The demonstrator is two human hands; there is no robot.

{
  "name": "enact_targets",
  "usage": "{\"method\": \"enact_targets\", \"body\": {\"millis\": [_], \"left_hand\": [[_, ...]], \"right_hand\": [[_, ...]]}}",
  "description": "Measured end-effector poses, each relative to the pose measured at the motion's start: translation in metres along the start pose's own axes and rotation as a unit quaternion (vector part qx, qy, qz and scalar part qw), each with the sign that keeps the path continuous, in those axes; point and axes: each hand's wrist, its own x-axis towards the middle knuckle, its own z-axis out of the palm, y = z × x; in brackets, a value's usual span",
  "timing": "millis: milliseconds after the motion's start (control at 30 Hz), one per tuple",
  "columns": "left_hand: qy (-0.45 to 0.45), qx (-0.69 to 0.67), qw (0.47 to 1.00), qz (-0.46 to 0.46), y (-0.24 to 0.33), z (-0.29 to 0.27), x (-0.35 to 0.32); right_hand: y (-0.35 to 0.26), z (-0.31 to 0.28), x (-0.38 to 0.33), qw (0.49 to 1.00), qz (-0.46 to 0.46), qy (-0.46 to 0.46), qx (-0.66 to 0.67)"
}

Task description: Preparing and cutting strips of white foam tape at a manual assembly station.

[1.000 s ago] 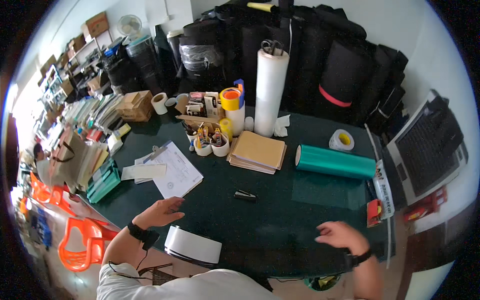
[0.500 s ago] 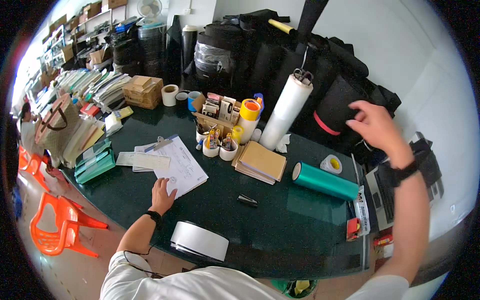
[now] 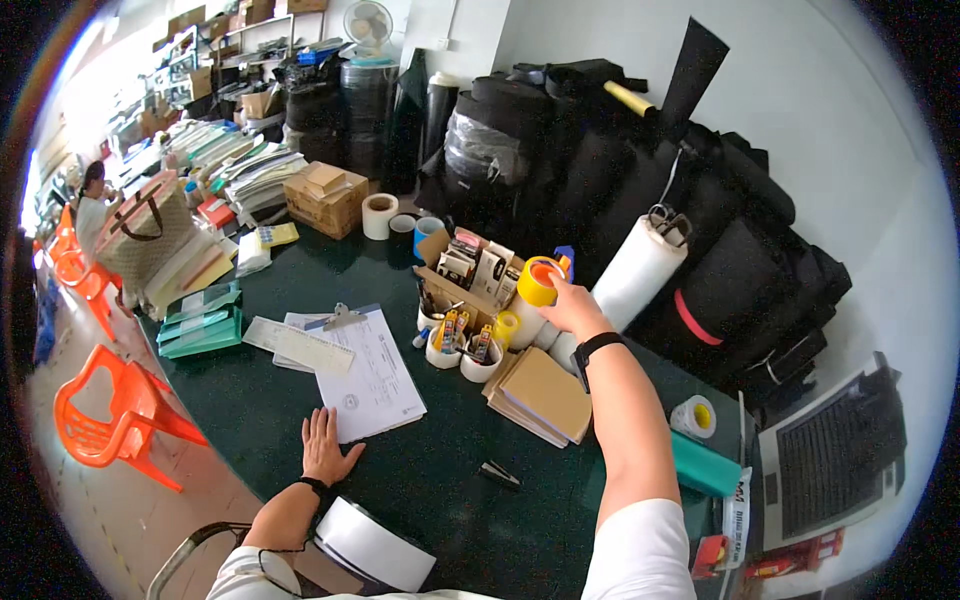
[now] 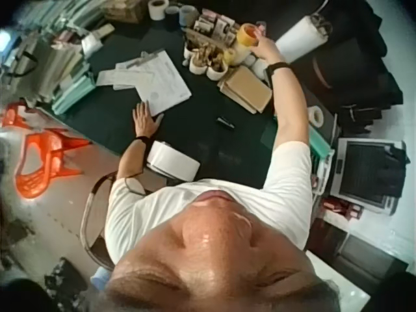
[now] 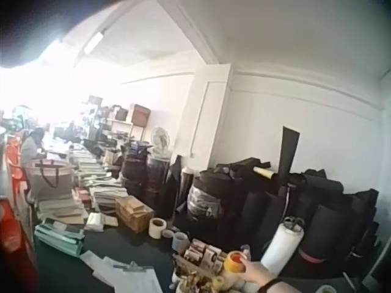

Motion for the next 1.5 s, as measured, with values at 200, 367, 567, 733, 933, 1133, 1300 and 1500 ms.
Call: {"method": "enact_targets", "body": {"millis": [200, 367, 567, 733, 933, 1133, 1300, 1500], "left_hand": [[-0.008, 0.019, 1.000, -0.001, 0.005, -0.002, 0.007], [-0.012, 0.022, 1.000, 0.002, 0.010, 0.001, 0.007], [-0.002, 0.039, 0.999, 0.006, 0.010, 0.010, 0.005], [-0.010, 0.029, 1.000, -0.001, 0.005, 0.001, 0.006], [0.019, -0.017, 1.000, -0.001, 0.001, 0.001, 0.015], [0.138, -0.077, 0.978, 0.133, 0.052, -0.054, 0.156], [0.095, -0.046, 0.957, 0.268, 0.183, -0.040, 0.284], [-0.068, 0.139, 0.944, 0.291, 0.218, 0.002, 0.330]], "right_hand": [[0.033, 0.044, 0.027, 0.998, 0.000, 0.055, 0.013], [0.053, 0.046, 0.037, 0.992, 0.003, 0.115, 0.043], [0.069, 0.045, 0.053, 0.974, 0.011, 0.210, 0.085], [0.058, 0.069, 0.040, 0.989, 0.000, 0.126, 0.073], [0.071, 0.081, 0.035, 0.982, -0.010, 0.171, 0.077], [0.069, 0.078, 0.039, 0.989, 0.017, 0.121, 0.085], [0.064, 0.096, 0.039, 0.979, 0.008, 0.161, 0.124], [0.054, 0.093, 0.023, 0.970, -0.008, 0.214, 0.114]]}}
